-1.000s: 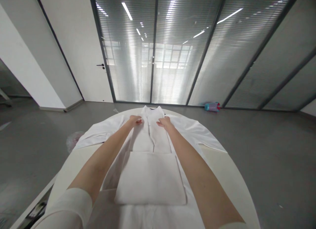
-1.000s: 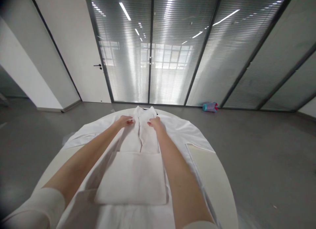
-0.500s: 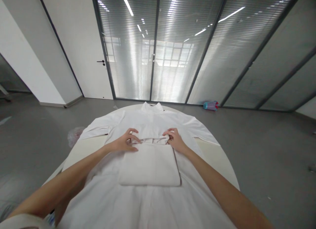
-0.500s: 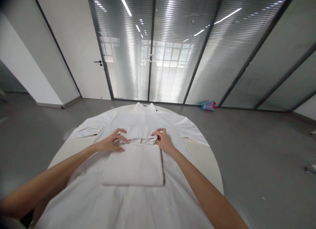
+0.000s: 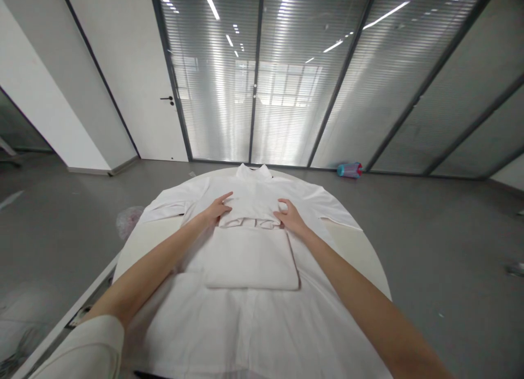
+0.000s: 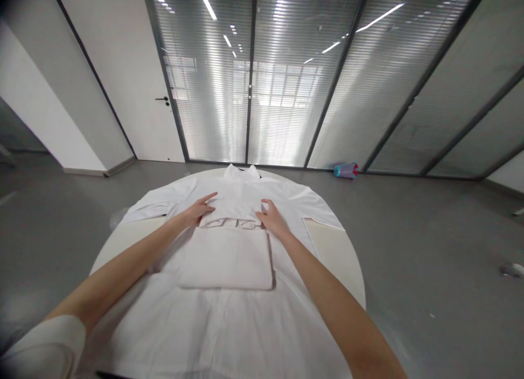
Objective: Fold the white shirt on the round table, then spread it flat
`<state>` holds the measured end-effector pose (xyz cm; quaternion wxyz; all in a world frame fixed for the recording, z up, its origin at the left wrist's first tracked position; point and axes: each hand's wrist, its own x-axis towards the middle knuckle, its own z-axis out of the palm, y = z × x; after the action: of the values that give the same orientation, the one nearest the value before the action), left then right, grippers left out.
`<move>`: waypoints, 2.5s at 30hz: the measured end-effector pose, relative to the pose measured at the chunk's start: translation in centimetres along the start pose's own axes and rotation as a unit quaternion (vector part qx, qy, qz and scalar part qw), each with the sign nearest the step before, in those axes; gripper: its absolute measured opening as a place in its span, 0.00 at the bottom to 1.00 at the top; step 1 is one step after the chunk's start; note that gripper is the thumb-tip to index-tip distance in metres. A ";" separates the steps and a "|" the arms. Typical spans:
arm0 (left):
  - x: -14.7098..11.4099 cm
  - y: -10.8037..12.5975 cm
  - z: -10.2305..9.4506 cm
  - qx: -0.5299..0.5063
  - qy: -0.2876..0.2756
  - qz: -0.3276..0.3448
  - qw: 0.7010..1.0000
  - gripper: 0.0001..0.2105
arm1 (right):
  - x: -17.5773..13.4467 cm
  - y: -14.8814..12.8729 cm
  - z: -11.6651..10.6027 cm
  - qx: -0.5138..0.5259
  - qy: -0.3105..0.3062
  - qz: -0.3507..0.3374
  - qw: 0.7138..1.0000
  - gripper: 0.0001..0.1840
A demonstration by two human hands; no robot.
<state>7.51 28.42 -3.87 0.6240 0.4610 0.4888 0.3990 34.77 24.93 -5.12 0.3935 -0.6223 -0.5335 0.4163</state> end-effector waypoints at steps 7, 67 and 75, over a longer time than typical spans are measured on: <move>-3.2 -0.5 -1.4 0.200 0.121 0.132 0.963 0.36 | -3.3 -1.1 -1.1 -0.244 0.063 -0.077 0.965 0.25; -12.9 -6.5 2.9 0.550 -0.176 0.331 0.746 0.30 | -13.8 1.9 2.2 -0.399 -0.154 -0.267 0.864 0.36; -8.5 -2.4 1.7 0.587 0.043 0.413 0.695 0.22 | -9.7 -1.3 0.3 -0.462 0.018 -0.313 0.830 0.23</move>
<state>7.59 19.44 -3.99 -0.0229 0.8716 0.4099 0.2680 33.24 15.48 -3.05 0.1790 -0.5388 -0.8224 -0.0352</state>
